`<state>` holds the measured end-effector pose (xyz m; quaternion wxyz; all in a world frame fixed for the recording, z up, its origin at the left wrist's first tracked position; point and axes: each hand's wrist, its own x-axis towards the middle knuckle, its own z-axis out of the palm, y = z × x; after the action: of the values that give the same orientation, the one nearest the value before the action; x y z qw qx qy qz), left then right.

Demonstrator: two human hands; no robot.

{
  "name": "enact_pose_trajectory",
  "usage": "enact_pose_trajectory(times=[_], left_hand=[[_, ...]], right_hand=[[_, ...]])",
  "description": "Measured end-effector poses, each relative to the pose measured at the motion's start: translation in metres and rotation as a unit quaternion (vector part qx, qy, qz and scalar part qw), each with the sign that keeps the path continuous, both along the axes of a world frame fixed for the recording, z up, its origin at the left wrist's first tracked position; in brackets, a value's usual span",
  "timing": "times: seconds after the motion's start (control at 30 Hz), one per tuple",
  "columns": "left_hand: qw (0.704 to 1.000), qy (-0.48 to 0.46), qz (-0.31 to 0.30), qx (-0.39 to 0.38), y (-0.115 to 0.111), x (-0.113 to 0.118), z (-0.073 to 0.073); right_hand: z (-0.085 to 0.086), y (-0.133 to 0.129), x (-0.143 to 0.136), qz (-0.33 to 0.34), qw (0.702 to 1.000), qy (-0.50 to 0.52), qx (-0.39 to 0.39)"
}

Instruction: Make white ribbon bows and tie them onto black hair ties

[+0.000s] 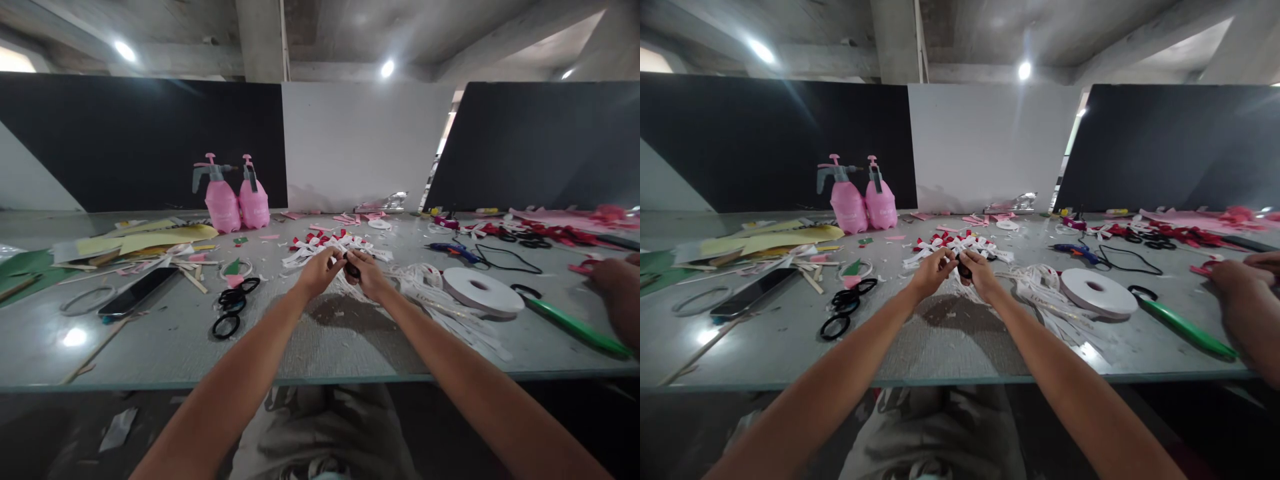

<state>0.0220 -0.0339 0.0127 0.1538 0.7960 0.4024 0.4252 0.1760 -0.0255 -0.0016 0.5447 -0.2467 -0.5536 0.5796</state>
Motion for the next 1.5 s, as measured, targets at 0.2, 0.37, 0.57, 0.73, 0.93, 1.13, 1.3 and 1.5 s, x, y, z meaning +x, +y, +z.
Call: enact_pose_trajectory(times=[0.2,0.37,0.57,0.73,0.93,1.13,1.3,1.5], left_hand=[[0.996,0.063,0.033,0.048,0.004,0.009,-0.006],[0.993,0.074,0.064,0.066,0.004,0.015,-0.009],[0.993,0.059,0.07,0.075,0.002,0.021,-0.009],[0.994,0.02,0.069,0.087,-0.001,0.02,-0.006],[0.987,-0.159,-0.018,-0.024,0.006,0.005,-0.011],[0.979,-0.195,-0.048,-0.035,0.004,0.01,-0.006],[0.983,-0.17,-0.069,-0.02,0.002,0.009,0.0],[0.987,-0.147,0.053,-0.03,0.014,-0.001,-0.011]], right_hand=[[0.002,0.001,-0.005,-0.072,0.995,0.054,-0.031],[0.003,0.001,-0.007,-0.106,0.989,0.092,-0.037],[0.002,0.004,-0.01,-0.132,0.983,0.123,-0.029],[0.005,0.015,0.005,-0.158,0.973,0.163,-0.048],[0.007,0.022,0.038,-0.062,0.983,0.16,-0.067],[0.007,0.001,0.015,0.142,0.985,0.018,-0.097],[0.002,0.002,0.007,0.1,0.987,-0.1,-0.074],[0.007,0.009,0.015,-0.334,0.88,-0.262,0.215]])
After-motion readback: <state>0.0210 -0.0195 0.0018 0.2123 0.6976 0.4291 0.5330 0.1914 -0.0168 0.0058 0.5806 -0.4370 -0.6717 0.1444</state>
